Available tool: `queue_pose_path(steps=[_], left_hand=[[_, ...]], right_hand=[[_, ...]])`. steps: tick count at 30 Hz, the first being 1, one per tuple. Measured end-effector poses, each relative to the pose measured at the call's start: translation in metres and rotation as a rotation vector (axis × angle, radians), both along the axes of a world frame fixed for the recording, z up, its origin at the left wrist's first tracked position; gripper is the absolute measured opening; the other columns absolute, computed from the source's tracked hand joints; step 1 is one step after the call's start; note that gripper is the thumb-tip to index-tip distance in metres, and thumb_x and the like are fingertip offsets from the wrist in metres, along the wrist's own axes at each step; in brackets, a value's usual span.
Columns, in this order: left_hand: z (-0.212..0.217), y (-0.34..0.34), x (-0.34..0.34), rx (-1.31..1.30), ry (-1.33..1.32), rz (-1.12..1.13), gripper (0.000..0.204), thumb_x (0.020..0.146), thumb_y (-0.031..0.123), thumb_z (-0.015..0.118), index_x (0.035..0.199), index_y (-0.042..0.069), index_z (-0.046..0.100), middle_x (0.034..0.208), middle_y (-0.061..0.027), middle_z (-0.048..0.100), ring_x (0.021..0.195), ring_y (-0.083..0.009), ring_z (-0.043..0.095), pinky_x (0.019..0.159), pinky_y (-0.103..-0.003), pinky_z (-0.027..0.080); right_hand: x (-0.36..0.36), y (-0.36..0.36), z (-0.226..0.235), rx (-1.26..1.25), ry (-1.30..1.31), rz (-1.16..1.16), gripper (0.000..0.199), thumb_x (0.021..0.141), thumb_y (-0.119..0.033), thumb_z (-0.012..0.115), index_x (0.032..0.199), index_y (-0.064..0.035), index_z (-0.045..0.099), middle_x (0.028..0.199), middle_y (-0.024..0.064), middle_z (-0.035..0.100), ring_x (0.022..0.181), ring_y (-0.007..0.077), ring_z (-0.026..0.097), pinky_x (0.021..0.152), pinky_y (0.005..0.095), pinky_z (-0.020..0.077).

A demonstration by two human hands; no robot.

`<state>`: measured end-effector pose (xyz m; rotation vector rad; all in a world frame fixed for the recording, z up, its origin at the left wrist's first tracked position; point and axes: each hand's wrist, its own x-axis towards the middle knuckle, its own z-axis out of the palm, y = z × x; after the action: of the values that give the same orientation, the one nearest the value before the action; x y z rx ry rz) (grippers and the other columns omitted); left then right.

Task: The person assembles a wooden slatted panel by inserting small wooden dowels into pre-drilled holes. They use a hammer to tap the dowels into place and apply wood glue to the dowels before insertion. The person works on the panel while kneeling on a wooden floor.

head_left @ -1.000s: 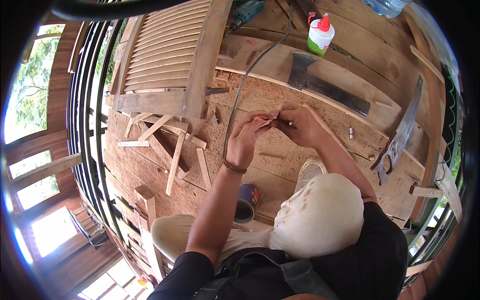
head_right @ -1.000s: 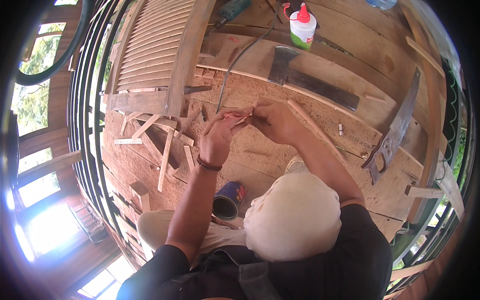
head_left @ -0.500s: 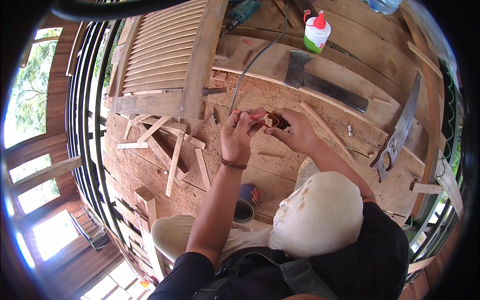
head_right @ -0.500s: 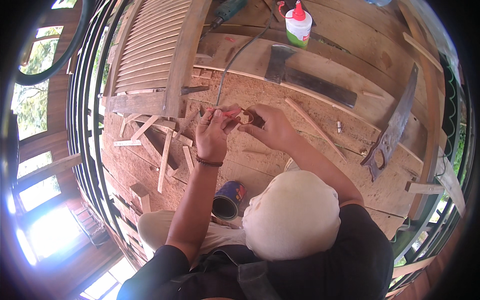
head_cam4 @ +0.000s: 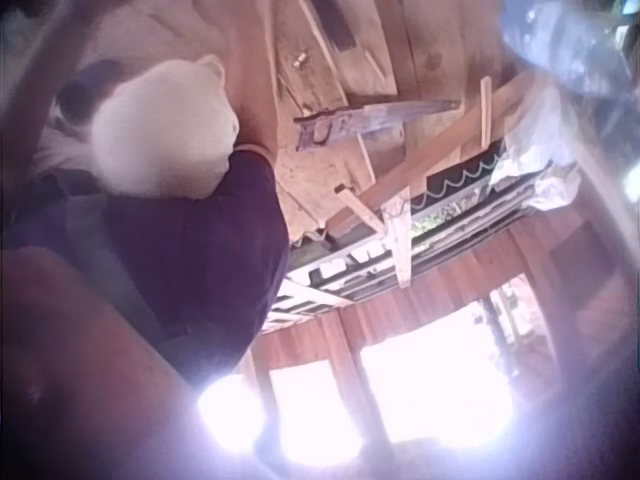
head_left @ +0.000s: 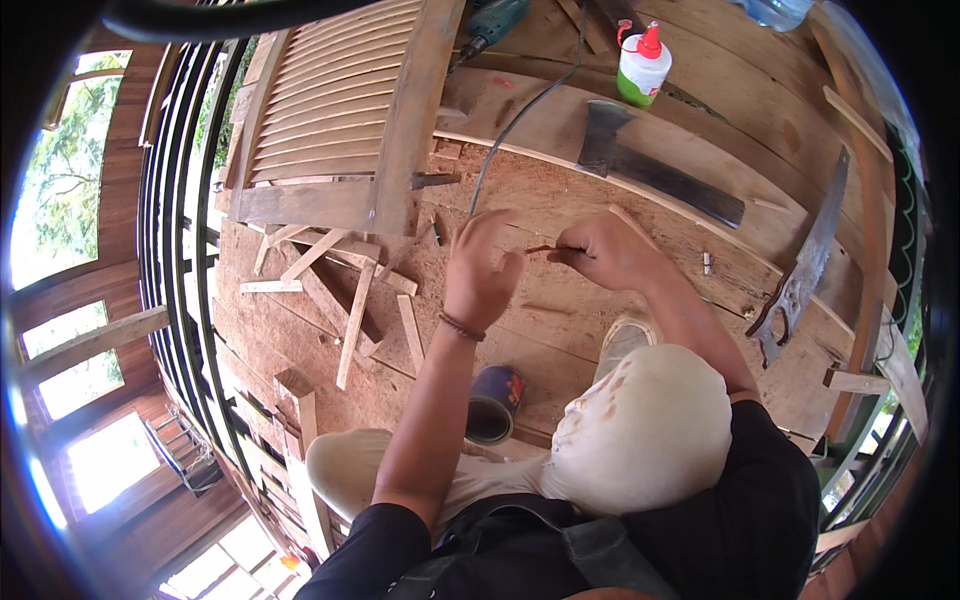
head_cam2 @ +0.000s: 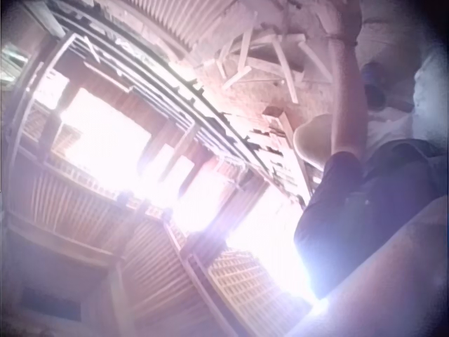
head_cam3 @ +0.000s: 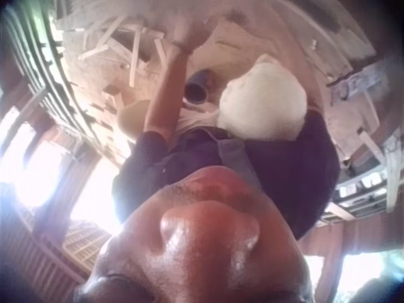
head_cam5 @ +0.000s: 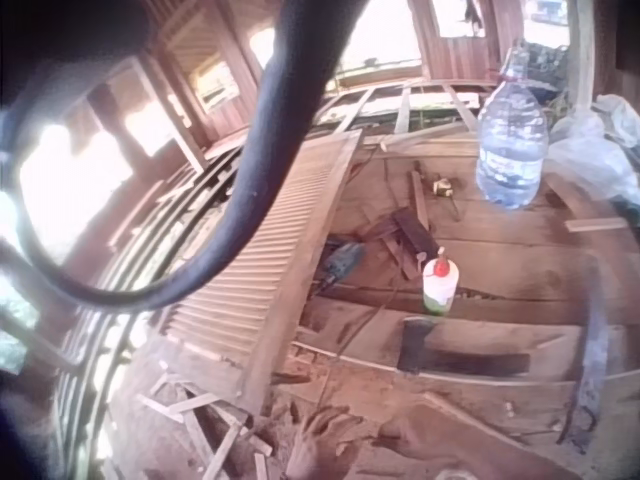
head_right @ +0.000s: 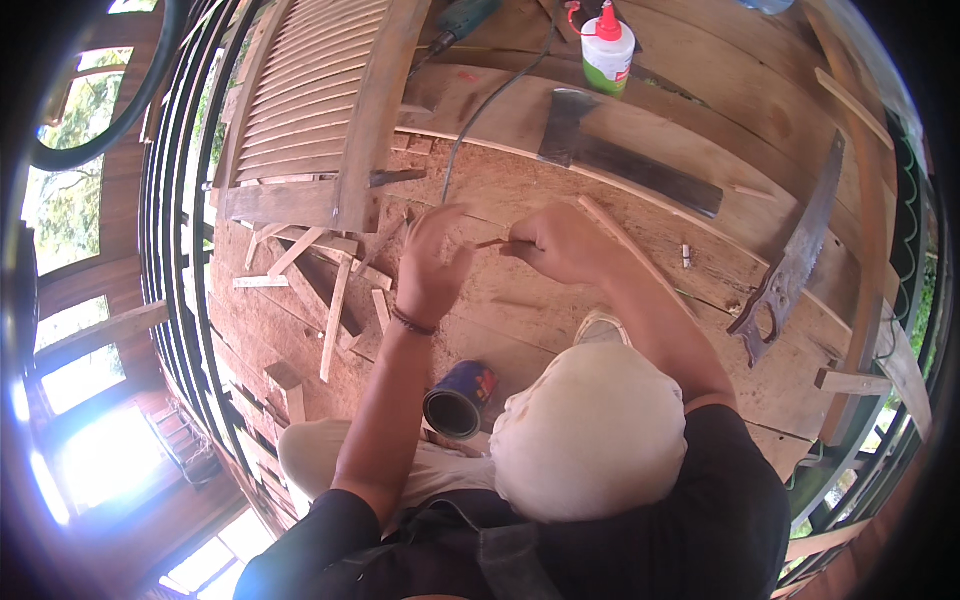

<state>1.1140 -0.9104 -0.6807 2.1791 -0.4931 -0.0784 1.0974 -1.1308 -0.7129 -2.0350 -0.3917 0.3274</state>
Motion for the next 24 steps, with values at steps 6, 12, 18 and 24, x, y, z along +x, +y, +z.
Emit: queue_pose_path(steps=[6,12,18,24], left_hand=[[-0.003,-0.008,-0.008,0.221,0.236,-0.251,0.022,0.096,0.012,0.059,0.113,0.002,0.066,0.081,-0.0201,0.063,0.077,-0.0339,0.067,0.07,-0.045,0.05],[-0.017,-0.006,-0.017,-0.063,0.573,0.022,0.018,0.099,0.015,0.056,0.097,0.0,0.065,0.071,-0.0121,0.062,0.066,-0.0226,0.061,0.063,-0.036,0.047],[-0.011,-0.018,-0.021,-0.161,0.619,0.109,0.017,0.099,0.013,0.056,0.1,0.0,0.067,0.07,-0.0043,0.06,0.066,-0.0098,0.056,0.061,-0.028,0.045],[-0.009,-0.018,-0.022,-0.056,0.571,0.064,0.023,0.102,0.014,0.055,0.111,0.0,0.071,0.073,0.0004,0.06,0.065,-0.0066,0.053,0.06,-0.025,0.043]], right_hand=[[0.0,-0.006,-0.012,0.061,0.017,0.044,0.02,0.092,-0.025,0.072,0.091,-0.005,0.075,0.074,0.0176,0.066,0.065,0.0324,0.062,0.061,0.0414,0.0468],[-0.009,0.001,-0.008,0.455,0.472,-0.211,0.02,0.1,-0.021,0.066,0.097,-0.0016,0.07,0.07,0.0041,0.064,0.066,0.0098,0.059,0.06,0.0289,0.047],[-0.024,0.024,-0.025,0.75,0.37,-0.412,0.019,0.103,-0.017,0.061,0.104,0.0013,0.067,0.088,0.004,0.067,0.074,0.009,0.06,0.066,0.0256,0.0492],[-0.026,0.032,-0.03,0.84,0.317,-0.479,0.018,0.103,-0.015,0.061,0.103,0.0011,0.068,0.091,0.0051,0.069,0.081,0.0104,0.062,0.072,0.027,0.0509]])
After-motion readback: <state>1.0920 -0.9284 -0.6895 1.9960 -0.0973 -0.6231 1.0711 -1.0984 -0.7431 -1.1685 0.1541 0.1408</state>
